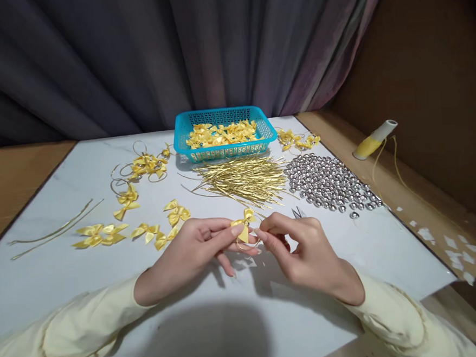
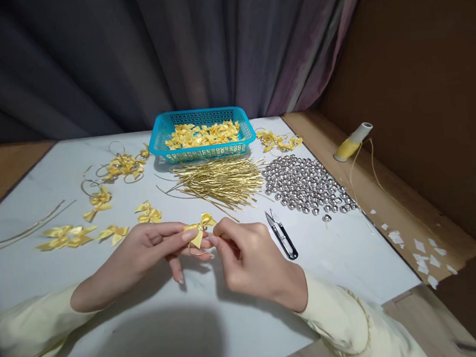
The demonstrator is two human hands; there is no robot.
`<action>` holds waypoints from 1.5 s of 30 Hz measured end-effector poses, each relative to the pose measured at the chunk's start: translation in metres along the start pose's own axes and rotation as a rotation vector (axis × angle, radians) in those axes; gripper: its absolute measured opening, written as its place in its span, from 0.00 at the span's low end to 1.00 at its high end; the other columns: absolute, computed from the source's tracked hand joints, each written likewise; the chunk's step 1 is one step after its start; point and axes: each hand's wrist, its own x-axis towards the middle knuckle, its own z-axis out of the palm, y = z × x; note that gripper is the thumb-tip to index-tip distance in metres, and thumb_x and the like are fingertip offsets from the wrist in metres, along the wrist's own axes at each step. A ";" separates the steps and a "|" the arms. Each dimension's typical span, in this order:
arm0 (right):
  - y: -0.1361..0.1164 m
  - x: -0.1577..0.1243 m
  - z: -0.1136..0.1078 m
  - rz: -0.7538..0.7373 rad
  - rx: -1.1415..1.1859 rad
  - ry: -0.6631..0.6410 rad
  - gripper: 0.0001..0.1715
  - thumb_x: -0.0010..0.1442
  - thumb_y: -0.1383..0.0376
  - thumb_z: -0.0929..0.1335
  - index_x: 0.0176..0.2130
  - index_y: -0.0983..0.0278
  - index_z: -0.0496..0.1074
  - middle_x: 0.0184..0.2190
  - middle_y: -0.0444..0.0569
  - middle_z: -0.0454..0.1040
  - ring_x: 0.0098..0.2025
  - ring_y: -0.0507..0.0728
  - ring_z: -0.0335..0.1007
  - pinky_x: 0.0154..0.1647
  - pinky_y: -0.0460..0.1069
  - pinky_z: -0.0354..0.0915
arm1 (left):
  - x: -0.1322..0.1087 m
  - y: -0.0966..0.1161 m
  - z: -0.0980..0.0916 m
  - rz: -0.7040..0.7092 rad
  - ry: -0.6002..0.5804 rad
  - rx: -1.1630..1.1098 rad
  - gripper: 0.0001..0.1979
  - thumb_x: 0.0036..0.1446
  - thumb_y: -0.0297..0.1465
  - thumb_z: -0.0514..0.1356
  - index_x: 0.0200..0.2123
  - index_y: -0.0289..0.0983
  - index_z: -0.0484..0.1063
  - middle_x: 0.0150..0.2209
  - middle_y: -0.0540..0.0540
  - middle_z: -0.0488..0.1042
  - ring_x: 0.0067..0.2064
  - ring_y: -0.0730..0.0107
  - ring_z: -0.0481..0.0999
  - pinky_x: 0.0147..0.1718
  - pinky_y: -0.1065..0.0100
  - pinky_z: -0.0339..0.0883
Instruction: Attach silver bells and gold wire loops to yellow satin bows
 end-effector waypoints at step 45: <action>-0.003 0.006 -0.003 0.195 0.318 -0.243 0.08 0.59 0.68 0.62 0.29 0.67 0.68 0.20 0.43 0.68 0.22 0.48 0.63 0.23 0.43 0.58 | -0.006 0.000 -0.002 0.162 0.000 0.264 0.13 0.61 0.34 0.51 0.30 0.35 0.70 0.21 0.50 0.76 0.16 0.79 0.68 0.16 0.79 0.63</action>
